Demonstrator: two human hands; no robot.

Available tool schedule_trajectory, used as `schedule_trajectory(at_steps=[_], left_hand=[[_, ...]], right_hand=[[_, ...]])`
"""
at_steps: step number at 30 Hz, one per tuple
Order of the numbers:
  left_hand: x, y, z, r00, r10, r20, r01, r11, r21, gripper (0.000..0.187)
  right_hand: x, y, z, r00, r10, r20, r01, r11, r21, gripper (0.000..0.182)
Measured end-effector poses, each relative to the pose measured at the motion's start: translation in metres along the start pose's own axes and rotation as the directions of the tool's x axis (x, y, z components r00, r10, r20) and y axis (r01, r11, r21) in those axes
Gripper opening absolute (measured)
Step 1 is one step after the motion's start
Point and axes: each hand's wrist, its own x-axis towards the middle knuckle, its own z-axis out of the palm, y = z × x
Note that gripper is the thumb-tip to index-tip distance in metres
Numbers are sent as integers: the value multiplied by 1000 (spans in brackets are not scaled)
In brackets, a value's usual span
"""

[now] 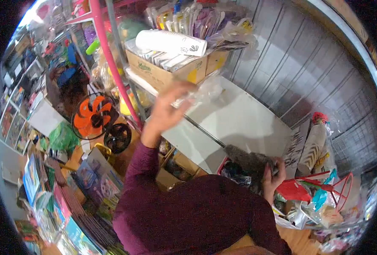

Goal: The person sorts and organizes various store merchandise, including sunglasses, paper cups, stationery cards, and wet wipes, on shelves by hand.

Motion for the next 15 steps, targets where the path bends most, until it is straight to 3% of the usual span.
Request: schedule_trajectory(at_steps=[2,4,7,9,12,14,15], left_hand=[[20,-19,-32,980,83,-181,-67,993,94,28],[44,-38,-62,987,103,-122,-56,939,338,38],[74,-76,-85,998,62,-2,-53,868,494,67],[89,-96,-93,995,84,46,-96,846,524,71],[110,-134,-94,984,76,163,-153,832,533,83],[119,-152,-89,953,78,294,-244,773,585,85],[120,-152,-87,938,55,341,-260,763,592,81]], right_hand=[[12,8,9,998,-12,-56,11,1000,-18,22],[20,12,14,995,-76,-68,72,996,-53,23],[29,15,18,982,-160,-100,142,977,-161,23],[36,6,18,921,-336,-196,266,912,-313,26],[40,-2,24,873,-376,-309,266,900,-345,29],[44,-11,37,876,-365,-316,251,904,-347,27],[44,-10,45,955,-274,-113,189,857,-479,30]])
